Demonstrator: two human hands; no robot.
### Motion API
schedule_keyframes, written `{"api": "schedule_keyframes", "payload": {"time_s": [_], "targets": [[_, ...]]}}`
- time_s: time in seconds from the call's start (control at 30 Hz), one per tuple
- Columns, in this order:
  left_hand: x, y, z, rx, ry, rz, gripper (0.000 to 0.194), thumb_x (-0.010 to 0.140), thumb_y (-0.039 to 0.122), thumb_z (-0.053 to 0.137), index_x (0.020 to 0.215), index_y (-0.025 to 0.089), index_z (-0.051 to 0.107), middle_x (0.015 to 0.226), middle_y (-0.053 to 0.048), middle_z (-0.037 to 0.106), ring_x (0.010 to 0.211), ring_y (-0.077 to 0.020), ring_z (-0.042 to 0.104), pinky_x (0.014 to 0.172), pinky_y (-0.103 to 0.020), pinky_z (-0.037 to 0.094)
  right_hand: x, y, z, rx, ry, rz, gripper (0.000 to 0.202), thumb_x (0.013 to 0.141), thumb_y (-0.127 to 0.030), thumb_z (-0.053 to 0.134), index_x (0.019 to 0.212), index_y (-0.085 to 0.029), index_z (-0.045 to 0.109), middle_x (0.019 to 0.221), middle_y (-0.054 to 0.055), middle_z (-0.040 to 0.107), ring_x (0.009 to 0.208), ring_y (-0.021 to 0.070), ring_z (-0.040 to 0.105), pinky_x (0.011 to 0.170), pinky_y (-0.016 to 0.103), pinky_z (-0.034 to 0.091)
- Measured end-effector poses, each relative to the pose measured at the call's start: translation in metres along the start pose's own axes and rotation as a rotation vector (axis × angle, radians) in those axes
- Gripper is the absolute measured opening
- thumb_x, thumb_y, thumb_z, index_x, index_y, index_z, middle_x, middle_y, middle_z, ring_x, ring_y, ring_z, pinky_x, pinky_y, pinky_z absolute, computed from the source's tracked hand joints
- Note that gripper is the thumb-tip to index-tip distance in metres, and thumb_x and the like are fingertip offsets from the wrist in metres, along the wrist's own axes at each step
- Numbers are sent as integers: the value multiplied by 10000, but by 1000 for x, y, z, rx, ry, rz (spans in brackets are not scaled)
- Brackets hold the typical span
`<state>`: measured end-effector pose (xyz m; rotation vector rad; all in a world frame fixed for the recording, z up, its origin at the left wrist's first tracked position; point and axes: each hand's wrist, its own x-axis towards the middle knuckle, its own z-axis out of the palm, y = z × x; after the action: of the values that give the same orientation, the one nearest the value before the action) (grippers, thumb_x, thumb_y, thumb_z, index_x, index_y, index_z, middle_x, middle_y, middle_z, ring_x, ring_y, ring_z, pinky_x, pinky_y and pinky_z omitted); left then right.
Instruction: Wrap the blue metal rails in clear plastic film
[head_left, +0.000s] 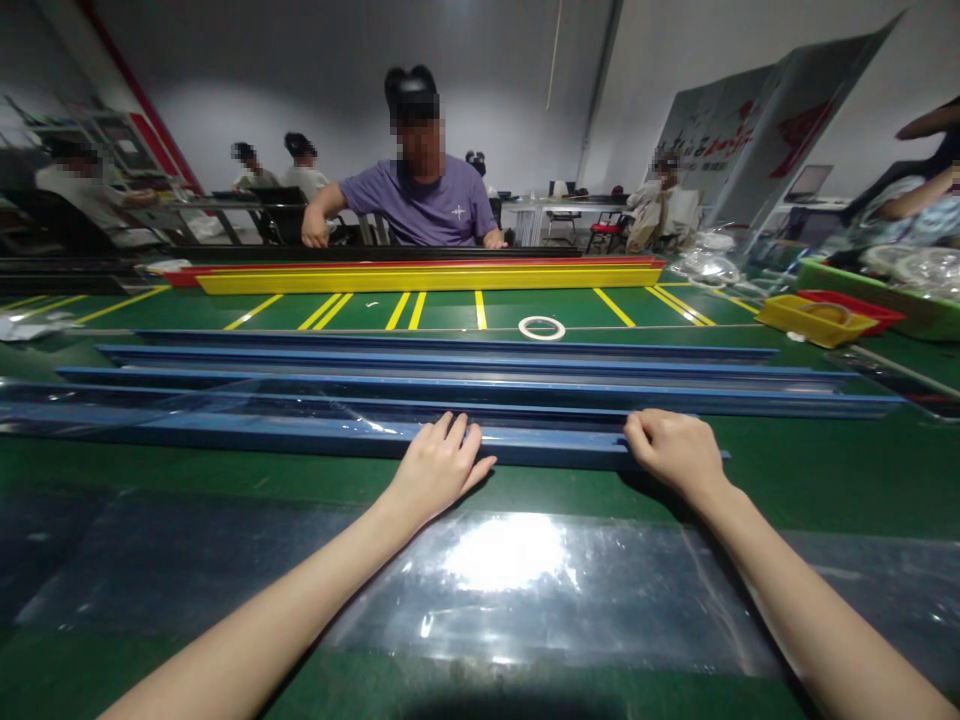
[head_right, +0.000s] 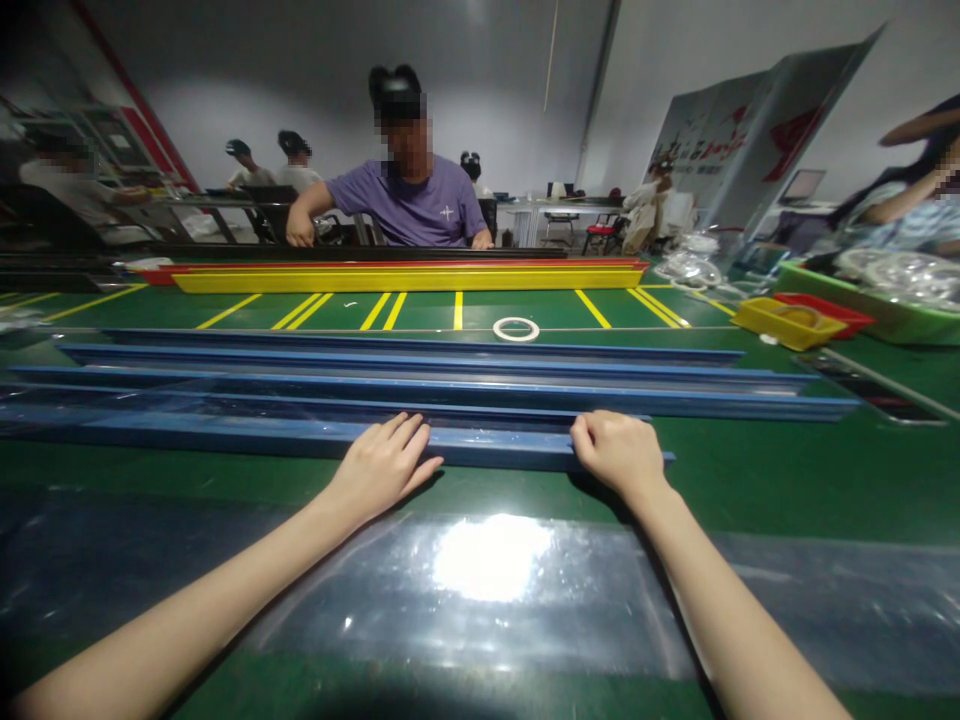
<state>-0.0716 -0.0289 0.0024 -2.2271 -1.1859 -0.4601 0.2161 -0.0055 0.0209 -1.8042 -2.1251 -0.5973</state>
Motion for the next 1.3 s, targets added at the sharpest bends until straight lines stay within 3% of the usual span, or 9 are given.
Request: {"api": "schedule_keyframes", "payload": {"time_s": [0.17,0.43,0.57,0.7,0.83,1.03,1.3], "targets": [[0,-2,-2,-35,8,22,348,845,380,383,953,102,563,981,-131,613,939,-251,546,715,-329,407,0,1,0,7,-7,-10,416,798,-328,303,503,-174,553,575,50,624,491,127,513,472,242,226],[3,-6,-3,-67,-72,22,283,866,334,351,906,134,548,789,-64,586,739,-188,516,621,-305,335,-1,3,1,85,-27,-33,372,804,-345,339,506,-190,499,552,18,582,496,119,484,475,239,230],[3,-6,-3,-70,-72,22,273,869,329,343,880,142,542,755,-51,563,718,-183,495,619,-304,309,2,6,-2,272,24,-44,305,795,-366,392,544,-199,434,542,1,507,513,114,446,494,228,280],[3,-6,-3,-76,-68,23,273,869,331,340,864,145,539,746,-47,554,712,-184,487,617,-307,298,11,5,-3,485,38,-94,208,788,-396,448,728,-201,484,691,23,541,651,142,483,597,242,366],[3,-5,-3,-79,-69,27,282,871,337,333,872,144,539,755,-50,556,718,-188,486,617,-311,295,22,-4,1,463,-30,-198,243,747,-439,510,816,-206,523,792,49,562,780,189,487,690,303,386],[3,-5,-1,-89,-70,27,285,868,343,334,868,146,540,759,-51,561,718,-190,488,620,-316,296,40,-18,8,416,-170,-292,256,686,-448,579,745,-201,539,778,58,569,765,198,482,672,302,385],[3,-5,0,-100,-63,29,284,865,346,339,867,144,540,757,-55,559,716,-188,490,621,-316,300,49,-27,11,410,-272,-174,260,661,-415,588,613,-202,449,653,19,551,639,152,484,563,247,341]]}}
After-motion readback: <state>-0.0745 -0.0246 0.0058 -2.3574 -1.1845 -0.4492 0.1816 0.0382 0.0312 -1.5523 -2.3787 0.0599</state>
